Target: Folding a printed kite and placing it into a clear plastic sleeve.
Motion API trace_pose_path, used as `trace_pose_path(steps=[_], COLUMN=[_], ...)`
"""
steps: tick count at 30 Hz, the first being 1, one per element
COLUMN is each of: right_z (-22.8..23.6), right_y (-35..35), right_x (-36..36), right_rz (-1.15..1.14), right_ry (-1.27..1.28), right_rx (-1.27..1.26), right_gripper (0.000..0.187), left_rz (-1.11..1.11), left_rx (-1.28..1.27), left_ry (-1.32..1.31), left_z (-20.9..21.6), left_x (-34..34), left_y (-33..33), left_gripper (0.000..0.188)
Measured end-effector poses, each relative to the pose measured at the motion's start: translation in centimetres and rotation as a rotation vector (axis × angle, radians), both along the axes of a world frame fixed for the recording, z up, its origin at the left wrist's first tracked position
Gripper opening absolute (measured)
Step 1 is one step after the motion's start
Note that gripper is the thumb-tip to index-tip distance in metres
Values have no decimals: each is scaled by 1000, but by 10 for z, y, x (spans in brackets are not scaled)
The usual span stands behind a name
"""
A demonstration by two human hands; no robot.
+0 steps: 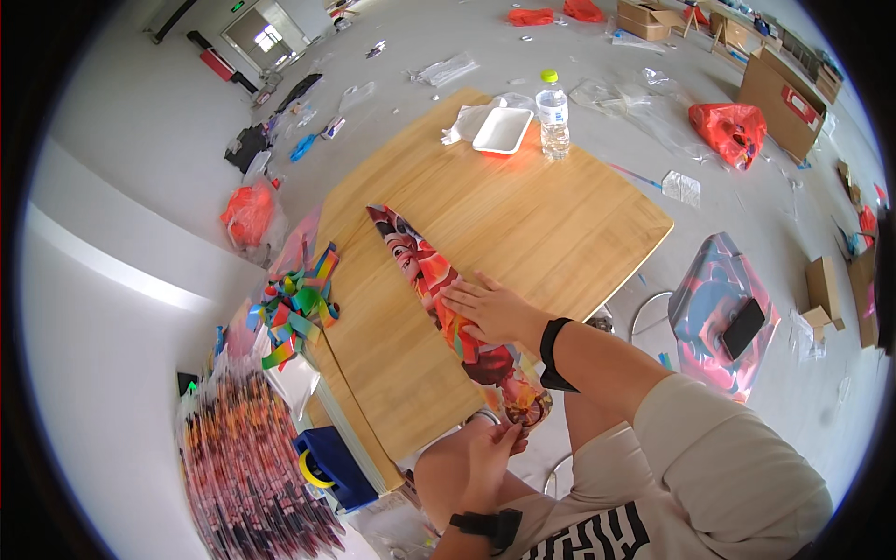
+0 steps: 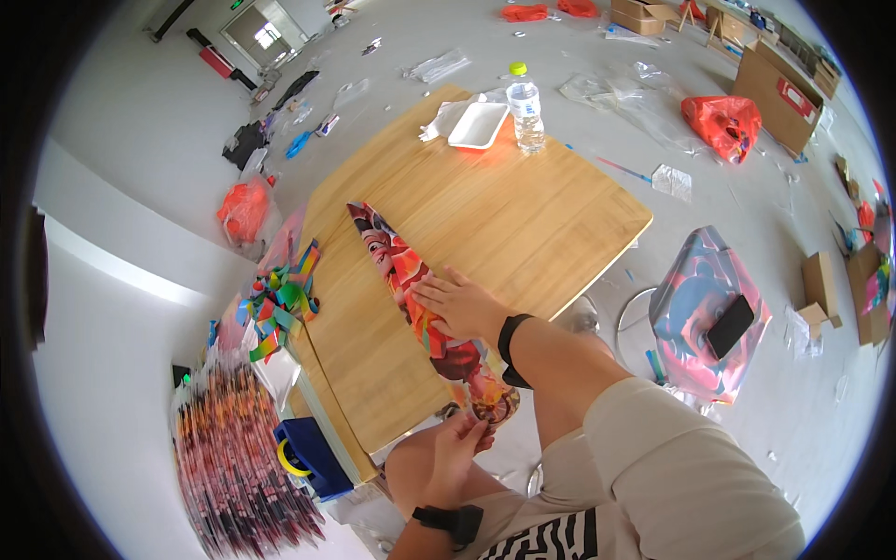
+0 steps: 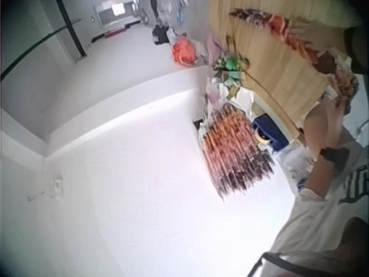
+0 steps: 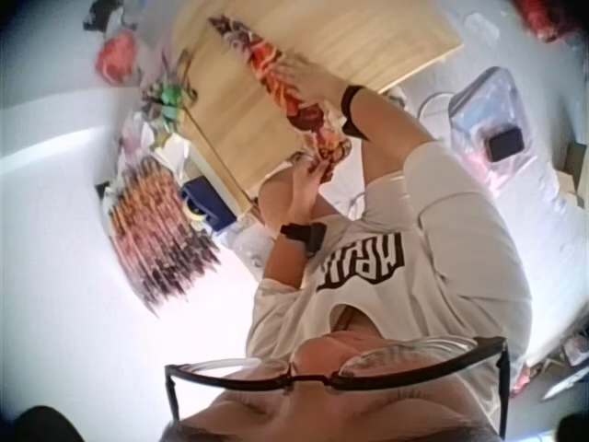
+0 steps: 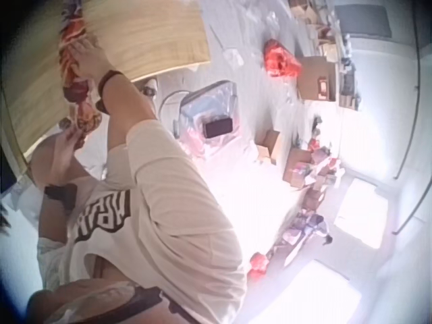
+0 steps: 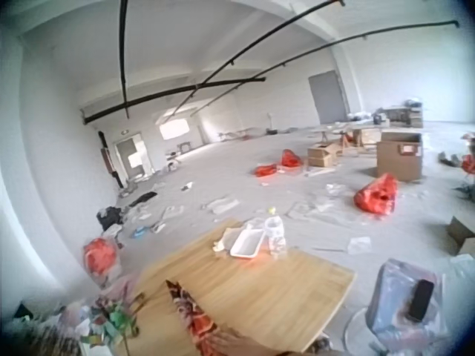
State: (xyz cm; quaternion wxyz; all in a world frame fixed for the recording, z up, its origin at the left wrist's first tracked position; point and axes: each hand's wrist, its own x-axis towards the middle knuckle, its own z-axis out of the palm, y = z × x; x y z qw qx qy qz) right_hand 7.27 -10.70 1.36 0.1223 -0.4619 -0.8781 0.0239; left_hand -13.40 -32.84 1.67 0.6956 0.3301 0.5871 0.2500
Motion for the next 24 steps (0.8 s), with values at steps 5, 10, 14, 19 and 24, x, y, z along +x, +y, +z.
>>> trace_pose_path(steps=[5,10,14,19,24], right_z=[-5,-5,-5,-2,2], right_y=[1,1,0,0,1], right_x=[-3,-3,-2,-4,-6], right_rz=[-9,-8,-21,-14,11], right_ry=[19,14,26,21,18], right_rx=[109,141,122,115,73], right_gripper=[72,74,74,72,73], left_rz=[-81,-2,-128,-556,-394], left_rx=[-10,-76,340,1037,1336], left_ry=[-48,-166,-56,1061,1075], left_z=[-21,-12,27,79,62], left_x=[-11,-7,-10,7,9], left_y=[1,-3,3,39,86], left_gripper=[24,32,62,87,81])
